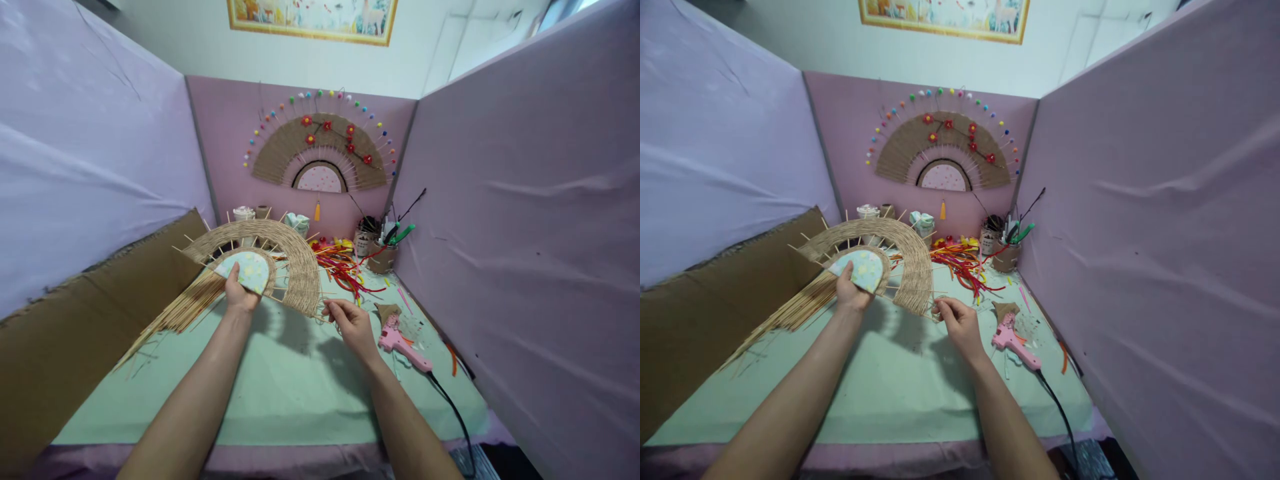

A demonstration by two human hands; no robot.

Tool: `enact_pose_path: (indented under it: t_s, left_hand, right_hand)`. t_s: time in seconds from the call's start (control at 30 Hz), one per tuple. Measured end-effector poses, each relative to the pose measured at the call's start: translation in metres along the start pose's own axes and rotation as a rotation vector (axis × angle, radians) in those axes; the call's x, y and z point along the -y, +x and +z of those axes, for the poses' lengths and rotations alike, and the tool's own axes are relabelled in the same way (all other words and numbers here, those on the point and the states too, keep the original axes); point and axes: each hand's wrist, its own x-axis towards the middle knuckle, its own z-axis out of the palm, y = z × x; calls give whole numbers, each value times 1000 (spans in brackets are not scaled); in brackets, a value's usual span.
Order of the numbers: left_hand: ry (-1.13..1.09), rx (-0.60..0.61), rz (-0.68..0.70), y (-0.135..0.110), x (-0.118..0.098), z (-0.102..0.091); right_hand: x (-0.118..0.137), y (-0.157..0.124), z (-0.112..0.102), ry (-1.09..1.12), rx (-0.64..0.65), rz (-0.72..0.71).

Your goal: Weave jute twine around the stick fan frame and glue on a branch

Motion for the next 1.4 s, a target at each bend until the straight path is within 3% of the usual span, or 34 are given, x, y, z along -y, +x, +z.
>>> enact_pose_path:
  t_s: [0.23,0.53,0.77,1.03,1.17,1.4]
  left_hand:
    - [-15,-16,9,2,0,-4]
    - [-36,7,-6,-1,6,-3]
    - [-18,23,4,-5,10,-1]
    - [-36,48,57,-3,12,-3]
    - [-24,45,70,-4,13,-2]
    - [46,71,76,-6,9,-2]
  right_hand:
    - [-8,-1,4,83,98,90]
    - [-15,-26,15,73,16,202]
    - [-9,-46,26,-90,-33,154]
    - [-10,-54,27,-50,-44,230]
    - [-8,-57,27,-205,14,123]
    - [12,-42,10,-714,199,-202]
